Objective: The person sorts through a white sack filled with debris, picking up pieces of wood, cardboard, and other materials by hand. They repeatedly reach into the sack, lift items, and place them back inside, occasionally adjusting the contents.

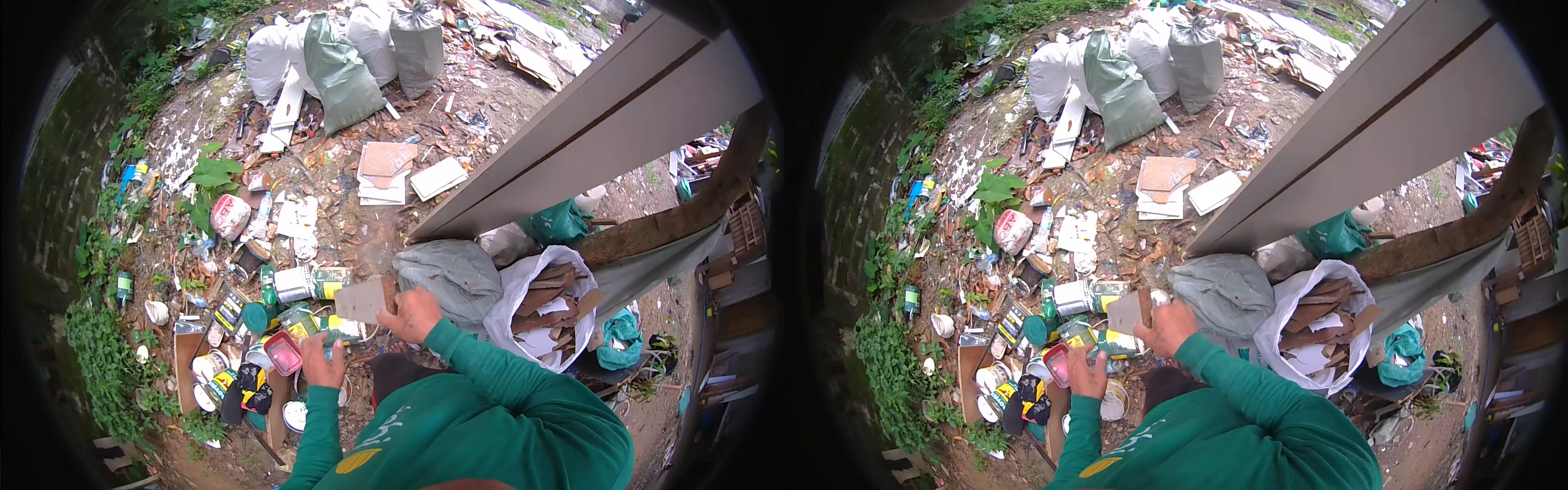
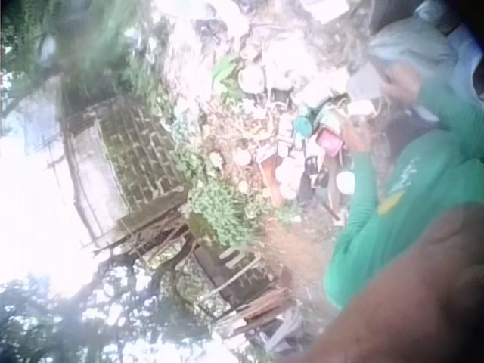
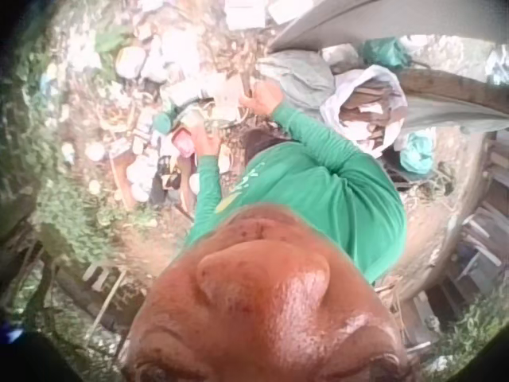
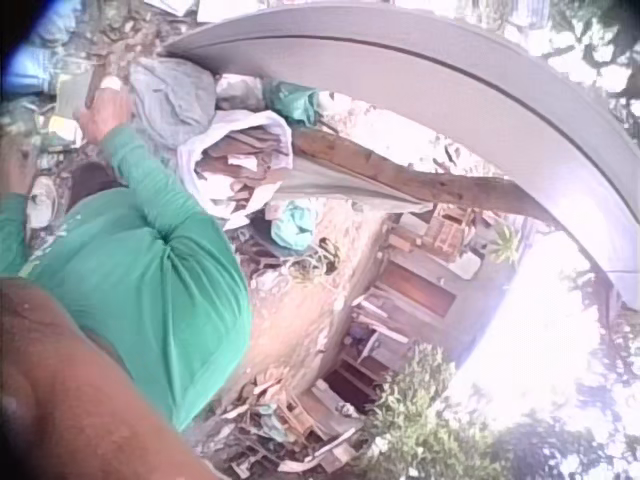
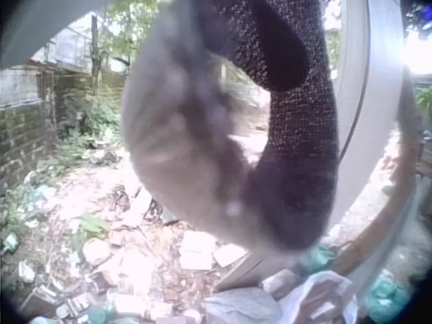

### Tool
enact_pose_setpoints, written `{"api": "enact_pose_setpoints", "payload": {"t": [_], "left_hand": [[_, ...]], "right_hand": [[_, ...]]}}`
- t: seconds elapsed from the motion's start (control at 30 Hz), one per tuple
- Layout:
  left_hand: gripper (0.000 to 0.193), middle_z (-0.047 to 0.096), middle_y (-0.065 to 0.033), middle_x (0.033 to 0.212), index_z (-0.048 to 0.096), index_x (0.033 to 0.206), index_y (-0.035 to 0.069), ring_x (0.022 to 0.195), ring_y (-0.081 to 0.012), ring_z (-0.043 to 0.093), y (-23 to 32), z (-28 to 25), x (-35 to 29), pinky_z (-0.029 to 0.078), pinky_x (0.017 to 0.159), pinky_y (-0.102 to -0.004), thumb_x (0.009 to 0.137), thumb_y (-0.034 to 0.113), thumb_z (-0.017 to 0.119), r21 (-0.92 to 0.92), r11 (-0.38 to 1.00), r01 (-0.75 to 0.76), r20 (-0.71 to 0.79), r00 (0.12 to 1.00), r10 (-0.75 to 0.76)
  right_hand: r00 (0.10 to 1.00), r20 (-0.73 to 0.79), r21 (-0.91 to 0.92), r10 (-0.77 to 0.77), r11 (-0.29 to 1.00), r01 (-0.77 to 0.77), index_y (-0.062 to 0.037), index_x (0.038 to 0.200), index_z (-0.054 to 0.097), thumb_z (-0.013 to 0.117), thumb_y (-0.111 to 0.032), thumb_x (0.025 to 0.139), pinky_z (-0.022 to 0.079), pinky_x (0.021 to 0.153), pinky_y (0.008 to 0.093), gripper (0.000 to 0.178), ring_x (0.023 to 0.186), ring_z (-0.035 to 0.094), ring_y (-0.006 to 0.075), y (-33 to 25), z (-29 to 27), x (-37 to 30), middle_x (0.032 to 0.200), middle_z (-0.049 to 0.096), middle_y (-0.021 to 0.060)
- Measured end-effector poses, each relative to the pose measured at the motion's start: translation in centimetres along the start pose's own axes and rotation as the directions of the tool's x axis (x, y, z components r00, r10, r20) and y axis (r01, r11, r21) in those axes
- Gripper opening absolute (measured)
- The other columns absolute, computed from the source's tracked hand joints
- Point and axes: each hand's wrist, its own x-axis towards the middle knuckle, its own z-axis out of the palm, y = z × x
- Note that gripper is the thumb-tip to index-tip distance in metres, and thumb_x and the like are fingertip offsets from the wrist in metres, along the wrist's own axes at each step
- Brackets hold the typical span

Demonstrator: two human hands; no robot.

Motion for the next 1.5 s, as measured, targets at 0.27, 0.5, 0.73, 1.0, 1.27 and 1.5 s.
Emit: {"api": "enact_pose_setpoints", "payload": {"t": [0.27, 0.5, 0.73, 1.0, 1.27, 1.5], "left_hand": [[0.038, 0.065, -0.0234, 0.097, 0.069, 0.094, -0.002, 0.094, -0.0393, 0.063, -13.9, 1.6, -20.2, 0.049, 0.087, -0.0486, 0.078, 0.03, 0.078, 0.388, 0.666, 0.638, 0.121, 0.681, -0.723], [0.037, 0.065, -0.0248, 0.092, 0.069, 0.091, -0.003, 0.09, -0.0409, 0.063, -16.7, 2.8, -29.0, 0.05, 0.085, -0.0498, 0.074, 0.028, 0.079, 0.376, 0.674, 0.636, 0.088, 0.7, -0.709], [0.043, 0.061, -0.0259, 0.101, 0.067, 0.098, -0.002, 0.094, -0.0414, 0.06, -21.1, 1.7, -20.2, 0.05, 0.085, -0.0487, 0.076, 0.033, 0.077, 0.331, 0.758, 0.562, 0.119, 0.772, -0.624], [0.038, 0.065, -0.0262, 0.103, 0.065, 0.104, -0.005, 0.101, -0.0408, 0.06, -15.5, 7.0, -2.9, 0.046, 0.092, -0.0469, 0.086, 0.028, 0.071, 0.09, 0.975, 0.205, 0.159, 0.963, -0.217], [0.039, 0.064, -0.0162, 0.112, 0.062, 0.122, -0.003, 0.096, -0.0255, 0.062, 8.7, 10.5, 6.3, 0.049, 0.08, -0.0359, 0.098, 0.027, 0.062, -0.224, 0.962, -0.158, 0.366, 0.901, 0.233], [0.03, 0.065, -0.0137, 0.109, 0.064, 0.121, 0.001, 0.09, -0.0233, 0.062, 31.0, 16.9, 1.5, 0.05, 0.08, -0.0344, 0.092, 0.011, 0.063, -0.575, 0.685, -0.447, 0.585, 0.36, 0.726]], "right_hand": [[0.79, 0.599, -0.028, 0.134, 0.989, -0.147, 0.0052, 0.089, 0.073, 0.063, -0.056, 0.084, 0.055, 0.081, 0.0485, 0.062, 0.086, 0.069, 0.0417, -1.3, 17.1, 4.2, 0.085, 0.07, 0.0276], [0.937, 0.155, -0.147, 0.312, 0.946, -0.29, -0.0046, 0.1, 0.076, 0.06, -0.057, 0.079, 0.052, 0.093, 0.0442, 0.058, 0.101, 0.068, 0.0402, 4.9, 7.2, 21.5, 0.104, 0.071, 0.0249], [0.409, -0.908, -0.142, -0.093, 0.985, -0.093, 0.0049, 0.094, 0.073, 0.063, -0.048, 0.081, 0.054, 0.083, 0.0474, 0.056, 0.091, 0.07, 0.0372, -5.9, -45.2, 33.5, 0.095, 0.072, 0.026], [0.569, -0.619, -0.289, -0.541, 0.831, 0.476, -0.0004, 0.099, 0.061, 0.064, -0.038, 0.083, 0.043, 0.084, 0.0471, 0.041, 0.085, 0.059, 0.0324, -10.6, -15.1, 9.5, 0.088, 0.06, 0.0145], [0.957, -0.177, 0.247, 0.231, 0.951, -0.184, -0.0045, 0.087, 0.072, 0.065, -0.037, 0.086, 0.053, 0.077, 0.0443, 0.033, 0.085, 0.069, 0.0361, 15.2, -6.5, -12.5, 0.085, 0.072, 0.0155], [0.241, -0.533, 0.457, 0.811, 0.516, -0.725, -0.0031, 0.1, 0.072, 0.061, -0.03, 0.09, 0.054, 0.082, 0.0464, 0.03, 0.087, 0.068, 0.0406, 28.1, -14.3, -31.8, 0.088, 0.071, 0.0218]]}}
